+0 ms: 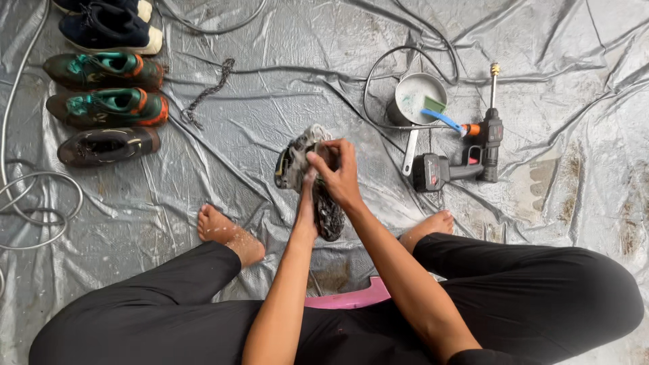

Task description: The person scrubs a single sneaker with a sponge and then a brush while sitting on a small stool. They repeatedly dip the sponge into a metal pot containing soapy water to clean the shoe's upper and sole.

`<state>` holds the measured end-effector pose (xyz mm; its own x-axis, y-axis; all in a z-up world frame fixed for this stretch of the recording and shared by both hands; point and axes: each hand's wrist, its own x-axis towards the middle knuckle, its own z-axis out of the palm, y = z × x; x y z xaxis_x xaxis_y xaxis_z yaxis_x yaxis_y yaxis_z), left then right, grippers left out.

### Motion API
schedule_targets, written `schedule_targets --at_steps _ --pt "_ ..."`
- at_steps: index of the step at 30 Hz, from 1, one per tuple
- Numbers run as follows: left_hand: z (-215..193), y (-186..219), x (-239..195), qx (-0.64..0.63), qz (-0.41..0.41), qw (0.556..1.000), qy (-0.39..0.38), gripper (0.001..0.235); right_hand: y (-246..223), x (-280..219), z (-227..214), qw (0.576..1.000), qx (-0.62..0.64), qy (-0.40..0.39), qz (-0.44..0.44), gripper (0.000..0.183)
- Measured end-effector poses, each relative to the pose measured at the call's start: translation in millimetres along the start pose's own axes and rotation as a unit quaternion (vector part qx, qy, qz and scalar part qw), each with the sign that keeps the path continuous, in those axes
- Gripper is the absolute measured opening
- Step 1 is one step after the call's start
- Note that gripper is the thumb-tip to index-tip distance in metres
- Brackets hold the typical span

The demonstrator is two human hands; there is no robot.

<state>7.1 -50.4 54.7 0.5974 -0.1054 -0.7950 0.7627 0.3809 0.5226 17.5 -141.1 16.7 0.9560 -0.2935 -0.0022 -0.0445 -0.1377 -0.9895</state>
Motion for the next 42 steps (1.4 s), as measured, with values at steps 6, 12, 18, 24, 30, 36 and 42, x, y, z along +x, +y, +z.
schedule_targets --at_steps 6,12,18,24,30,36,42 --pt "-41.3 -35.4 26.9 0.071 -0.022 0.997 0.023 0.113 21.8 -4.7 -8.9 0.992 0.061 0.025 0.105 0.056" --pt "-34.9 -28.9 29.4 0.075 0.01 0.997 0.008 0.114 28.4 8.3 -17.0 0.994 -0.001 0.08 0.068 0.052" --pt "-25.5 -25.6 19.7 0.058 0.0 0.998 0.004 0.118 -12.4 14.1 -4.8 0.998 0.038 0.043 0.023 0.05" --pt "-8.0 -5.5 -2.6 0.076 -0.001 0.997 0.026 0.116 39.5 7.6 -13.4 0.986 0.063 0.1 0.118 0.042" --pt "-2.9 4.9 6.3 0.107 0.018 0.994 0.027 0.14 5.6 18.1 -9.4 0.995 0.0 0.071 0.073 0.052" --pt "-1.5 -4.0 -24.7 0.091 0.014 0.996 0.022 0.128 -11.0 14.4 0.7 0.993 0.057 0.082 0.061 0.048" --pt "-13.6 -13.6 -10.5 0.106 0.025 0.992 0.059 0.122 32.3 11.5 -2.4 0.978 0.082 0.125 0.145 0.043"
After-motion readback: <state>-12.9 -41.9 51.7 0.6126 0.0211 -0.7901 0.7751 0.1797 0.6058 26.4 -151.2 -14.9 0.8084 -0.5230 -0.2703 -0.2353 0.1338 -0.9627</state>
